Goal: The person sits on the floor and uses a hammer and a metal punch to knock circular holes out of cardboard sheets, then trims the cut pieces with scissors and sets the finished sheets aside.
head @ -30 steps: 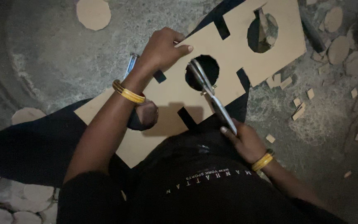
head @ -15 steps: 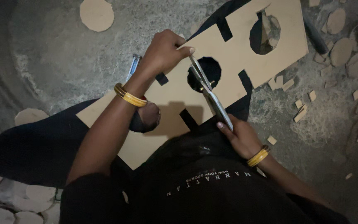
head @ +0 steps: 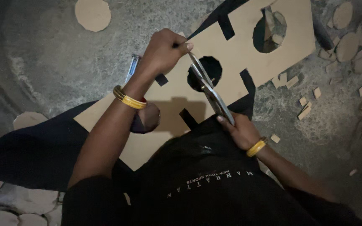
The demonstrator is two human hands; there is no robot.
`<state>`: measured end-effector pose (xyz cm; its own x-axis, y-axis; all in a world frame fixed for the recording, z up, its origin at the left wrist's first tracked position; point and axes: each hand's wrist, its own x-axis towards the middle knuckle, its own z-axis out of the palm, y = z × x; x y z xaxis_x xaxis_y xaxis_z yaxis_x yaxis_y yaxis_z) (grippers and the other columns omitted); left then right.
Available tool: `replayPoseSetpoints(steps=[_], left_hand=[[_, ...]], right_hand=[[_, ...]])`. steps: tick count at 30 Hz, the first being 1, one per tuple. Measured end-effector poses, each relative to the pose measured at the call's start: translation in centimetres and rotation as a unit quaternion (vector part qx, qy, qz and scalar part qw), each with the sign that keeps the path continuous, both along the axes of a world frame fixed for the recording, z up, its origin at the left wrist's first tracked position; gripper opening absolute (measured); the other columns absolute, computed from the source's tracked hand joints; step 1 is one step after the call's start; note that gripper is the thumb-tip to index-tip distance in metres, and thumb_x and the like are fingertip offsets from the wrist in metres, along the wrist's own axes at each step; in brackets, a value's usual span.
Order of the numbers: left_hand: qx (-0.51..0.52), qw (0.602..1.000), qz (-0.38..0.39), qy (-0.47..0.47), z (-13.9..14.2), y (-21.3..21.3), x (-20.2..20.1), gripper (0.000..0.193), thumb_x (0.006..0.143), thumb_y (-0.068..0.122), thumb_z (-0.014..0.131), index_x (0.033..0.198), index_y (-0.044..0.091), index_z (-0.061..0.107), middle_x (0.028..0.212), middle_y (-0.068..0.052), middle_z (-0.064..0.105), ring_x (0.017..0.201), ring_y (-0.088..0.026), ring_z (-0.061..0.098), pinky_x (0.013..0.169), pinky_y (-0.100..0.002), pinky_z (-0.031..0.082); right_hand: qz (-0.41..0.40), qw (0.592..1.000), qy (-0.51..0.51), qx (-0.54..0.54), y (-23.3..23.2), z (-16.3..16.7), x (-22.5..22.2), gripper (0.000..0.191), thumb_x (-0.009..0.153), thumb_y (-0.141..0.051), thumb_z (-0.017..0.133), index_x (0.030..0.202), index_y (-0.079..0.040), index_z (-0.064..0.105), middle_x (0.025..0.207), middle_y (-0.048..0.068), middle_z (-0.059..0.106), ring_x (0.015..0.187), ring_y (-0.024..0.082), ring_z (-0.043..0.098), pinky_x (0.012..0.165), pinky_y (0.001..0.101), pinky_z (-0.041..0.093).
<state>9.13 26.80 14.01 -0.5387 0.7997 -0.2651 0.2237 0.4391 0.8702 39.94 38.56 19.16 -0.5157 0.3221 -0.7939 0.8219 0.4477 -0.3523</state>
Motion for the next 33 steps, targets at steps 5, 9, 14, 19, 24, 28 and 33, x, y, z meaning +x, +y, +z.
replayPoseSetpoints(steps=[5, 9, 14, 19, 24, 28, 33], left_hand=[[0.034, 0.999, 0.002, 0.009, 0.3, -0.2, -0.1, 0.029, 0.098, 0.027, 0.072, 0.088, 0.000, 0.075, 0.055, -0.016, 0.046, 0.050, -0.020, 0.044, 0.051, -0.040, 0.041], [0.129, 0.987, -0.003, 0.096, 0.7, -0.2, 0.4, 0.025, 0.101, 0.026, 0.071, 0.110, 0.004, 0.075, 0.076, -0.015, 0.065, 0.064, -0.024, 0.063, 0.060, -0.038, 0.050], [0.062, 0.957, -0.057, 0.276, 1.4, 0.8, 2.0, 0.052, 0.081, 0.043, 0.079, 0.116, 0.005, 0.073, 0.080, -0.015, 0.073, 0.070, -0.035, 0.072, 0.063, -0.045, 0.054], [-0.213, 0.845, -0.051, 0.488, 0.5, 4.6, 6.6, 0.021, 0.099, 0.018, 0.073, 0.113, 0.003, 0.069, 0.092, -0.009, 0.072, 0.076, -0.027, 0.074, 0.055, -0.042, 0.058], [-0.237, 0.879, -0.134, 0.391, 0.1, 5.9, 5.8, 0.027, 0.075, 0.018, 0.081, 0.095, 0.001, 0.076, 0.092, -0.016, 0.071, 0.079, -0.035, 0.074, 0.064, -0.046, 0.060], [-0.124, 0.906, -0.201, 0.350, 1.4, 5.1, 1.4, 0.020, 0.071, 0.017, 0.082, 0.085, 0.003, 0.079, 0.087, -0.022, 0.073, 0.085, -0.038, 0.073, 0.071, -0.047, 0.059], [-0.140, 0.932, -0.270, 0.198, 1.7, 4.3, -1.9, 0.031, 0.080, 0.030, 0.084, 0.096, 0.003, 0.078, 0.089, -0.023, 0.073, 0.082, -0.035, 0.073, 0.074, -0.047, 0.056]], right_hand=[[0.050, 0.984, 0.152, 0.080, -0.2, -1.7, 0.1, 0.054, 0.099, -0.051, 0.052, 0.112, -0.003, 0.073, 0.067, 0.014, 0.065, 0.061, 0.029, 0.062, 0.059, 0.0452, 0.049], [0.039, 0.997, 0.057, 0.035, 1.1, -1.0, 1.4, 0.051, 0.098, -0.051, 0.053, 0.104, -0.004, 0.072, 0.061, 0.012, 0.063, 0.055, 0.027, 0.062, 0.057, 0.0461, 0.050], [-0.025, 0.994, -0.080, -0.072, 3.3, 1.1, 6.1, 0.052, 0.099, -0.046, 0.056, 0.084, 0.003, 0.068, 0.060, 0.011, 0.060, 0.047, 0.028, 0.055, 0.052, 0.0462, 0.054], [-0.029, 0.995, 0.060, -0.078, 2.6, -1.1, 8.5, 0.048, 0.097, -0.045, 0.059, 0.078, -0.002, 0.067, 0.058, 0.008, 0.062, 0.052, 0.016, 0.058, 0.053, 0.0369, 0.049], [-0.060, 0.994, -0.050, -0.071, 2.5, -4.3, 8.6, 0.054, 0.096, -0.052, 0.056, 0.071, -0.004, 0.067, 0.054, 0.007, 0.057, 0.046, 0.021, 0.051, 0.050, 0.0412, 0.045], [-0.012, 0.999, 0.028, -0.025, 3.1, -4.9, 8.9, 0.060, 0.095, -0.056, 0.060, 0.068, -0.003, 0.065, 0.052, 0.007, 0.052, 0.048, 0.017, 0.047, 0.048, 0.0377, 0.041], [0.007, 0.993, -0.014, -0.118, 4.7, -4.8, 8.0, 0.056, 0.094, -0.054, 0.063, 0.065, -0.007, 0.062, 0.055, 0.006, 0.052, 0.047, 0.015, 0.045, 0.046, 0.0360, 0.038]])
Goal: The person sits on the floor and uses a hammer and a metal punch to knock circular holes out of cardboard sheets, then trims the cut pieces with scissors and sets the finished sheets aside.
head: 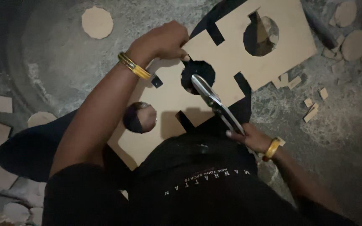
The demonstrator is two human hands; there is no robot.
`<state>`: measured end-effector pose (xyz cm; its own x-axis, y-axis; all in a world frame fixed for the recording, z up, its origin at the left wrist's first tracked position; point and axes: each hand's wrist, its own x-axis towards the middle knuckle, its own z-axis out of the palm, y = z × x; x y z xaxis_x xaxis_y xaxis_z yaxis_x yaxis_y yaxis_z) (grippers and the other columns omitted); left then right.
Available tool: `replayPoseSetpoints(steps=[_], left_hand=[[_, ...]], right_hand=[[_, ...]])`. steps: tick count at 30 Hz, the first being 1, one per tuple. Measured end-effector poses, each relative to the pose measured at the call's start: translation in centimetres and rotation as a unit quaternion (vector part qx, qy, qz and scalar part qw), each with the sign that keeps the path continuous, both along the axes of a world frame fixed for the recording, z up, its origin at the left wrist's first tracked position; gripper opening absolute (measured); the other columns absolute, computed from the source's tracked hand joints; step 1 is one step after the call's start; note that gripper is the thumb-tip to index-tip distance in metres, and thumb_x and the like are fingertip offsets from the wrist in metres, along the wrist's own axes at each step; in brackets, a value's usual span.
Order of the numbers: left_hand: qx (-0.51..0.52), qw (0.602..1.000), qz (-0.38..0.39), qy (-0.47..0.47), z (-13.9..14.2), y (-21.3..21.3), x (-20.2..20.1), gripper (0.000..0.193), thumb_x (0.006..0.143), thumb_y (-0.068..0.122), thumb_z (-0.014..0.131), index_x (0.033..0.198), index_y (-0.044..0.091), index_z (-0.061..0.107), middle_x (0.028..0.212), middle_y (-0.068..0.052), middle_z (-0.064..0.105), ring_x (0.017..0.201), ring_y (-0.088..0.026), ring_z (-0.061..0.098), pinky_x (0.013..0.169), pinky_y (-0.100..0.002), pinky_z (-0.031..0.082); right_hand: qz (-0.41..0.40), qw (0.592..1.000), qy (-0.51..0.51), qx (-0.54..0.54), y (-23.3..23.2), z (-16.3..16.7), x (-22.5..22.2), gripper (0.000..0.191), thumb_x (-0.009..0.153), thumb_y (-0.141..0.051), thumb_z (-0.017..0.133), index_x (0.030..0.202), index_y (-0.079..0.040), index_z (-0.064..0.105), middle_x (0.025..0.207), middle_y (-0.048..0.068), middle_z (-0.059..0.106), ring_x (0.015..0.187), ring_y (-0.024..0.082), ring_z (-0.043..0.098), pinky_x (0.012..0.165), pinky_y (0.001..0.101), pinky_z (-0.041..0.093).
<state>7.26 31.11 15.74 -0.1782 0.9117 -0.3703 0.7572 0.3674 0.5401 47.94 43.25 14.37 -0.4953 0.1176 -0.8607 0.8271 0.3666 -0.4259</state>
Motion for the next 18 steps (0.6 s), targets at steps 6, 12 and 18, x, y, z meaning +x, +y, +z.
replayPoseSetpoints(steps=[6, 12, 18], left_hand=[[0.209, 0.957, 0.159, -0.126, 0.9, -9.3, -0.5, 0.051, 0.097, 0.042, 0.068, 0.124, 0.000, 0.064, 0.094, -0.017, 0.072, 0.075, -0.025, 0.068, 0.065, -0.039, 0.051], [-0.119, 0.939, 0.299, -0.125, 3.3, -21.7, 1.4, 0.038, 0.093, 0.043, 0.071, 0.091, 0.006, 0.077, 0.066, -0.015, 0.067, 0.058, -0.027, 0.058, 0.059, -0.045, 0.045], [0.111, 0.935, 0.334, -0.035, 3.4, -18.5, 2.7, 0.030, 0.086, 0.031, 0.081, 0.086, 0.002, 0.077, 0.066, -0.018, 0.065, 0.057, -0.027, 0.058, 0.060, -0.045, 0.044]], right_hand=[[-0.004, 0.999, -0.020, -0.038, 0.6, 1.3, -0.7, 0.052, 0.096, -0.050, 0.059, 0.064, -0.008, 0.060, 0.053, 0.006, 0.056, 0.042, 0.017, 0.049, 0.044, 0.0368, 0.043], [0.022, 0.991, 0.134, -0.008, -1.2, 2.6, -1.8, 0.043, 0.100, -0.039, 0.055, 0.073, -0.007, 0.066, 0.058, 0.004, 0.062, 0.051, 0.016, 0.056, 0.053, 0.0353, 0.047], [0.043, 0.990, 0.131, -0.008, -2.1, 5.3, -5.9, 0.038, 0.099, -0.037, 0.052, 0.088, -0.007, 0.072, 0.064, 0.004, 0.068, 0.053, 0.018, 0.062, 0.055, 0.0359, 0.050]])
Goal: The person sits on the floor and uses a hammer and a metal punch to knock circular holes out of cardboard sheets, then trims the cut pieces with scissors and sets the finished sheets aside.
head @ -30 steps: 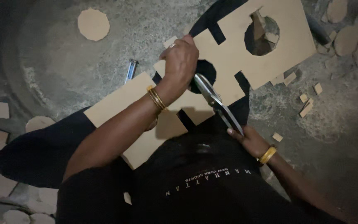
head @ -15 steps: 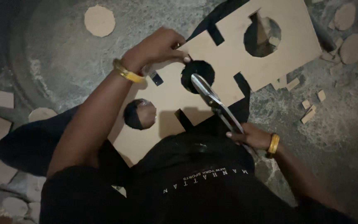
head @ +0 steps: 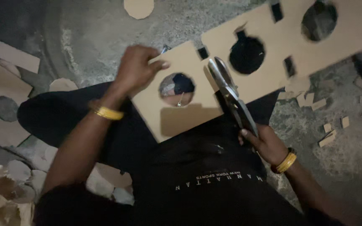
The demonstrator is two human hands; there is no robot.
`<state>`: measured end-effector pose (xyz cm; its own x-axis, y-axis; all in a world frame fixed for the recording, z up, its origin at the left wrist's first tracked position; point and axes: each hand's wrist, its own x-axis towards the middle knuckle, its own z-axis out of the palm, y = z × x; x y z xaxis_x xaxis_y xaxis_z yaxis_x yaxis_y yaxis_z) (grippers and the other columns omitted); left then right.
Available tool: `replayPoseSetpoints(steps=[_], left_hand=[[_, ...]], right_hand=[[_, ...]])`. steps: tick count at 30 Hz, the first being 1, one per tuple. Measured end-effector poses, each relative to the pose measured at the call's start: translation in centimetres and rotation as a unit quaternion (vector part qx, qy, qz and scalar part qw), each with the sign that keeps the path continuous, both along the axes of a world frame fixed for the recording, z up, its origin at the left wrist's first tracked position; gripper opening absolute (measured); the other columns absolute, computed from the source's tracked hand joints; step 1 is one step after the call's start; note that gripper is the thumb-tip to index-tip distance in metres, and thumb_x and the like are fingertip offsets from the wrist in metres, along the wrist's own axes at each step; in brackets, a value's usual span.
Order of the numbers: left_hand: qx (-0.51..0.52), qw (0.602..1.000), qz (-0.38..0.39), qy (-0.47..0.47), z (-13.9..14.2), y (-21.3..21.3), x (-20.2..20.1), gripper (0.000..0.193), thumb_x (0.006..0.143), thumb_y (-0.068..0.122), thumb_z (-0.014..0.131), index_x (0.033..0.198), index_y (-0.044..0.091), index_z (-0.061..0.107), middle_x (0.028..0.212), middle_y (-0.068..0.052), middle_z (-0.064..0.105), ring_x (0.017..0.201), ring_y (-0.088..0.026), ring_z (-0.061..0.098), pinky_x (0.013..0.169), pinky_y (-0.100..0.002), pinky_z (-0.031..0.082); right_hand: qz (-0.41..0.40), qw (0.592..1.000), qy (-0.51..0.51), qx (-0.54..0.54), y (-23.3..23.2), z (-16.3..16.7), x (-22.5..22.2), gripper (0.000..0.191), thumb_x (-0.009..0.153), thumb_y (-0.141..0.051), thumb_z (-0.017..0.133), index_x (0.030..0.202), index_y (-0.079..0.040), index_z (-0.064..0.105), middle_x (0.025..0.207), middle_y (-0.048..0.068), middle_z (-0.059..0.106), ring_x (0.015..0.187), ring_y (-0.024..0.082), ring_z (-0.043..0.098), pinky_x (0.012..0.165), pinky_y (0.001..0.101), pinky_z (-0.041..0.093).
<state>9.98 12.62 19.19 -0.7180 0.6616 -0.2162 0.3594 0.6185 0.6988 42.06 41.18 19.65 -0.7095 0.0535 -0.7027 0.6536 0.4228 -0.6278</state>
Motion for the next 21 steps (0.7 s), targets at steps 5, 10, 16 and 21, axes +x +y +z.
replayPoseSetpoints(steps=[5, 10, 16, 21], left_hand=[[0.069, 0.997, 0.030, 0.028, 0.0, 5.6, 0.4, 0.026, 0.095, 0.026, 0.076, 0.092, 0.000, 0.078, 0.071, -0.021, 0.065, 0.061, -0.032, 0.060, 0.062, -0.046, 0.046], [0.106, 0.994, 0.032, -0.013, -0.2, 6.2, 1.2, 0.022, 0.096, 0.024, 0.070, 0.101, 0.004, 0.078, 0.076, -0.017, 0.072, 0.063, -0.029, 0.067, 0.062, -0.043, 0.049], [0.161, 0.986, 0.025, -0.024, -0.3, 5.5, 1.4, 0.023, 0.100, 0.020, 0.064, 0.112, 0.008, 0.079, 0.082, -0.019, 0.073, 0.068, -0.031, 0.069, 0.066, -0.043, 0.052], [0.151, 0.986, 0.032, -0.062, -0.8, 5.5, 1.2, 0.023, 0.100, 0.022, 0.063, 0.116, 0.012, 0.077, 0.083, -0.017, 0.074, 0.066, -0.029, 0.070, 0.066, -0.041, 0.053]], right_hand=[[0.056, 0.993, -0.040, 0.098, -1.0, 2.8, -2.6, 0.044, 0.098, -0.037, 0.055, 0.129, -0.007, 0.064, 0.061, 0.015, 0.062, 0.054, 0.025, 0.059, 0.056, 0.0414, 0.048], [0.028, 0.988, -0.084, 0.125, -2.3, 3.6, -3.5, 0.043, 0.099, -0.038, 0.056, 0.129, -0.007, 0.064, 0.069, 0.015, 0.068, 0.059, 0.027, 0.064, 0.059, 0.0420, 0.051], [0.073, 0.982, -0.042, 0.170, -3.0, 3.9, -4.2, 0.045, 0.097, -0.040, 0.056, 0.128, -0.008, 0.064, 0.073, 0.017, 0.071, 0.063, 0.030, 0.068, 0.063, 0.0439, 0.053], [0.062, 0.981, -0.070, 0.168, -3.5, 4.2, -5.3, 0.045, 0.098, -0.040, 0.054, 0.129, -0.009, 0.065, 0.072, 0.017, 0.070, 0.062, 0.032, 0.069, 0.064, 0.0450, 0.053]])
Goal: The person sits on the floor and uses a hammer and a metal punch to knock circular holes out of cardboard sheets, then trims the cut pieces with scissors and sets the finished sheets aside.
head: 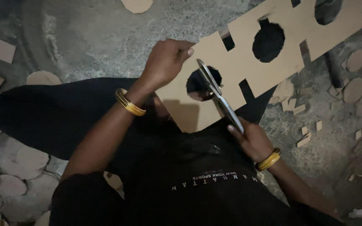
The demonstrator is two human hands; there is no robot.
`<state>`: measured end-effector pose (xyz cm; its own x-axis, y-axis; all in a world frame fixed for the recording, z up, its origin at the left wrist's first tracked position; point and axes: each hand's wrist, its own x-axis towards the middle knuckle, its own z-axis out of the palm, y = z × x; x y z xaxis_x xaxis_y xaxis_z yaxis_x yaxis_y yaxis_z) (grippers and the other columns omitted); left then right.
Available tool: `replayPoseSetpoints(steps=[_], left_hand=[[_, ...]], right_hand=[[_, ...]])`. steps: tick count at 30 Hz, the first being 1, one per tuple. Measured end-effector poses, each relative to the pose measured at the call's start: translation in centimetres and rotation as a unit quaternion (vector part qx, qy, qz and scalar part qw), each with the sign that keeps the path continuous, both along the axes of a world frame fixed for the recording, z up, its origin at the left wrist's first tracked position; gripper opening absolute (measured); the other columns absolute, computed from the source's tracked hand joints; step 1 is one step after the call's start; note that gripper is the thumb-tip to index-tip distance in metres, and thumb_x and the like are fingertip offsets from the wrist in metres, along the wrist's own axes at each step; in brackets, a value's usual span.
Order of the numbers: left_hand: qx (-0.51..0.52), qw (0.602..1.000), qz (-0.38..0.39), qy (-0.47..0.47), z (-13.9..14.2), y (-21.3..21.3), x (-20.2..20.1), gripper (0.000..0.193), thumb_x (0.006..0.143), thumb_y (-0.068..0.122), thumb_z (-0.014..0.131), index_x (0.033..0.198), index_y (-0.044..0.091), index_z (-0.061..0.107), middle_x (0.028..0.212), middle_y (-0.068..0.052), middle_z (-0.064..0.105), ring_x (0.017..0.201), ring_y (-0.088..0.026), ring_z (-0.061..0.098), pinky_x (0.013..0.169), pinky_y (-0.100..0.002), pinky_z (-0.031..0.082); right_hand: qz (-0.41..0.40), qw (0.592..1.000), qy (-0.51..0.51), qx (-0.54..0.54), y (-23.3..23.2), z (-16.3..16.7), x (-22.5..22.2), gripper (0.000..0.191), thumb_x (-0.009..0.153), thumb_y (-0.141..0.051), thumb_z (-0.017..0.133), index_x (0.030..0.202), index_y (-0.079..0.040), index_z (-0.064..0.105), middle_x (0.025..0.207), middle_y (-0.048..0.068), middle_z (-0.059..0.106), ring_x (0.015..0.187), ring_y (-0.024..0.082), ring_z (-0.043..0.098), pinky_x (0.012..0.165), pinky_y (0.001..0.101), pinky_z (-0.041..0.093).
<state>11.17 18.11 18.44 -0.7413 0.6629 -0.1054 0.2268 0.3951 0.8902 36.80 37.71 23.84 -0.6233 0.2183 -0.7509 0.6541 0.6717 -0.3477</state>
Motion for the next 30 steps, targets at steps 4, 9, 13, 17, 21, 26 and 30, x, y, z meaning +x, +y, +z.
replayPoseSetpoints(steps=[4, 9, 13, 17, 21, 26, 30], left_hand=[[0.032, 0.999, 0.000, -0.010, -0.4, -0.3, -0.1, 0.024, 0.100, 0.023, 0.065, 0.117, 0.012, 0.077, 0.089, -0.017, 0.075, 0.075, -0.029, 0.073, 0.069, -0.040, 0.056], [-0.022, 0.999, -0.009, -0.029, -0.9, -0.4, 0.0, 0.025, 0.099, 0.023, 0.064, 0.119, 0.014, 0.077, 0.091, -0.018, 0.076, 0.076, -0.032, 0.073, 0.073, -0.042, 0.055], [0.020, 0.999, -0.004, -0.032, -1.4, -0.3, 0.0, 0.027, 0.099, 0.023, 0.065, 0.121, 0.013, 0.075, 0.097, -0.016, 0.077, 0.080, -0.028, 0.076, 0.076, -0.040, 0.057], [0.003, 0.998, -0.010, -0.059, -1.7, -0.4, -0.3, 0.027, 0.099, 0.024, 0.065, 0.119, 0.012, 0.076, 0.095, -0.015, 0.077, 0.080, -0.027, 0.076, 0.076, -0.041, 0.057], [0.032, 0.999, -0.041, 0.011, -2.0, -0.7, -0.4, 0.027, 0.092, 0.022, 0.074, 0.111, 0.003, 0.077, 0.099, -0.018, 0.077, 0.089, -0.033, 0.074, 0.079, -0.043, 0.055], [-0.022, 1.000, -0.003, -0.020, -2.3, -0.4, -0.2, 0.026, 0.090, 0.024, 0.076, 0.106, 0.003, 0.077, 0.094, -0.018, 0.076, 0.086, -0.029, 0.075, 0.078, -0.042, 0.055], [0.024, 1.000, -0.001, 0.001, -1.9, 0.0, 0.0, 0.027, 0.088, 0.023, 0.078, 0.106, 0.003, 0.077, 0.093, -0.019, 0.075, 0.083, -0.030, 0.074, 0.076, -0.041, 0.057]], right_hand=[[0.000, 0.999, 0.049, -0.016, -0.3, -0.2, -0.1, 0.048, 0.098, -0.041, 0.054, 0.131, -0.007, 0.063, 0.074, 0.018, 0.070, 0.064, 0.032, 0.070, 0.064, 0.0451, 0.054], [-0.004, 0.998, 0.058, -0.029, -0.2, -1.8, 0.3, 0.053, 0.099, -0.044, 0.050, 0.133, -0.006, 0.060, 0.074, 0.018, 0.070, 0.066, 0.031, 0.070, 0.065, 0.0453, 0.054], [-0.023, 1.000, -0.002, 0.016, -0.2, -3.7, 0.3, 0.054, 0.099, -0.050, 0.050, 0.127, -0.007, 0.066, 0.071, 0.018, 0.070, 0.062, 0.032, 0.070, 0.064, 0.0460, 0.055], [-0.002, 0.998, 0.018, 0.056, -0.1, -4.2, 0.3, 0.054, 0.099, -0.049, 0.051, 0.129, -0.006, 0.066, 0.066, 0.018, 0.068, 0.060, 0.030, 0.067, 0.060, 0.0468, 0.053], [0.010, 0.999, -0.010, 0.035, 0.2, -2.7, 1.5, 0.050, 0.100, -0.046, 0.053, 0.127, -0.007, 0.067, 0.068, 0.019, 0.069, 0.058, 0.031, 0.066, 0.061, 0.0459, 0.053], [-0.005, 0.998, -0.055, 0.035, -0.6, -0.8, 3.8, 0.049, 0.096, -0.043, 0.054, 0.131, -0.011, 0.063, 0.069, 0.015, 0.070, 0.058, 0.031, 0.066, 0.059, 0.0458, 0.053], [0.025, 0.996, 0.090, 0.006, -1.5, -0.6, 3.9, 0.046, 0.098, -0.043, 0.057, 0.122, -0.005, 0.066, 0.070, 0.015, 0.068, 0.061, 0.027, 0.065, 0.061, 0.0426, 0.052]])
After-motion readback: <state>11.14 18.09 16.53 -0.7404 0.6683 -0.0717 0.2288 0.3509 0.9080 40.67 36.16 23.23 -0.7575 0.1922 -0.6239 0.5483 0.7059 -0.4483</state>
